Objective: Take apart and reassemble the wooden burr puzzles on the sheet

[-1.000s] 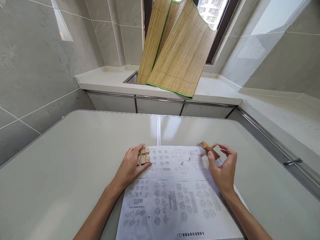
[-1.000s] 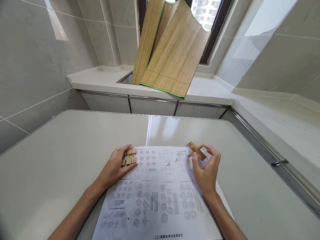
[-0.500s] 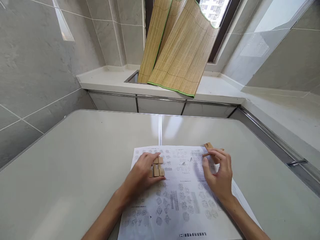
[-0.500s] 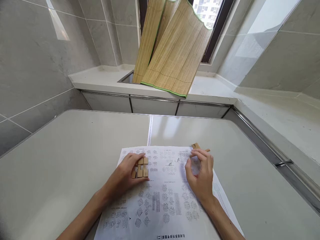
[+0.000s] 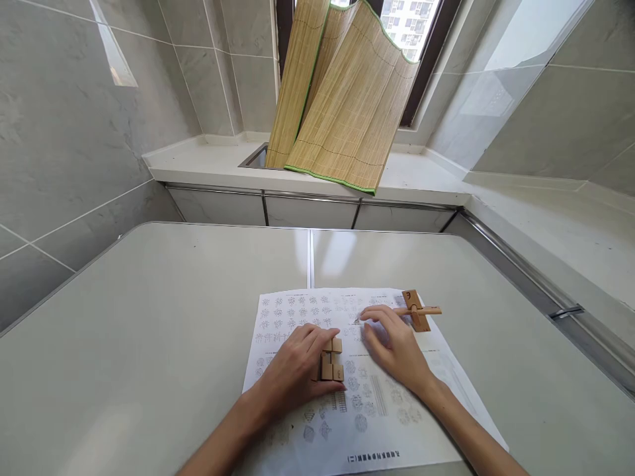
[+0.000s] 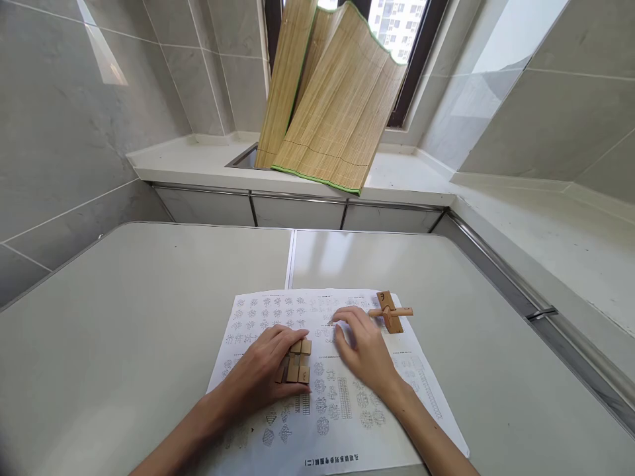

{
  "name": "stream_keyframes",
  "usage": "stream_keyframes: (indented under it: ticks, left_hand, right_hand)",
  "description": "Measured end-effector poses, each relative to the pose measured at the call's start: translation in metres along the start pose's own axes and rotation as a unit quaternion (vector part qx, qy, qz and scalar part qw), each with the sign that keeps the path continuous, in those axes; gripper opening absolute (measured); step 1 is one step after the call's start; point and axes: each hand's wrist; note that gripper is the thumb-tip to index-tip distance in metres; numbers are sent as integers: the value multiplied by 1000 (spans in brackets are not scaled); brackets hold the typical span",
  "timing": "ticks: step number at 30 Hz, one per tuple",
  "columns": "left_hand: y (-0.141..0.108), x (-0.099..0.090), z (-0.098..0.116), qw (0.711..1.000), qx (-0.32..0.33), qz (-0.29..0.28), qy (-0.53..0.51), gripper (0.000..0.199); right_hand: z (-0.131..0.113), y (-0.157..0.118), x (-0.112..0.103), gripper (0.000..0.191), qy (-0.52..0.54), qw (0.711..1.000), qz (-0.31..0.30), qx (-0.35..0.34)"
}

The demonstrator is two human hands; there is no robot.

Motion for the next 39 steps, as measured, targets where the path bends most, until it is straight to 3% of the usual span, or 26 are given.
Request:
stream_keyframes:
  ticks: [4, 9, 15, 20, 23, 25, 29, 33, 36, 39]
  left_hand:
    - [0, -1, 1, 1000, -1, -2, 6, 93]
    - [0, -1, 1, 1000, 1, -4, 9, 88]
    - [-2, -3, 2, 1000, -3, -6, 5, 86]
    - [-2, -16, -6, 1000, 3, -24, 5, 100]
    - [-1, -26, -16, 1000, 3, -22, 21, 104]
    - [-2, -32, -21, 999, -1, -19, 37, 96]
    - [-3, -35, -24, 998, -9, -20, 54, 71]
    - [-3, -33, -23, 999, -21, -29, 22, 73]
    - [-1, -33, -22, 997, -43, -42, -38, 74]
    - [0, -31, -22, 989, -72, -47, -121, 76]
  right_hand:
    - [8, -1, -2, 14, 3, 994, 44, 96]
    - [19, -3, -4, 30, 25, 983, 60, 173]
    - [29, -2, -15, 46, 24, 969, 90, 227]
    - [39, -1, -25, 49, 30, 964, 105, 241]
    - [38, -1, -24, 49, 41, 969, 93, 226]
    - [33, -2, -21, 47, 58, 975, 64, 204]
    - [12, -4, -12, 34, 90, 985, -16, 148]
    - [-9, -4, -6, 16, 79, 986, -137, 49]
    - [-16, -6, 0, 55, 65, 979, -193, -30]
    - [-17, -11, 6, 84, 45, 973, -218, -54]
Point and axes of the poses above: each hand's wrist, its own y-axis towards the middle knuckle, its own x-axis out of the palm, z = x × y, and after that the axes turned 11 degrees about -x, right-handed
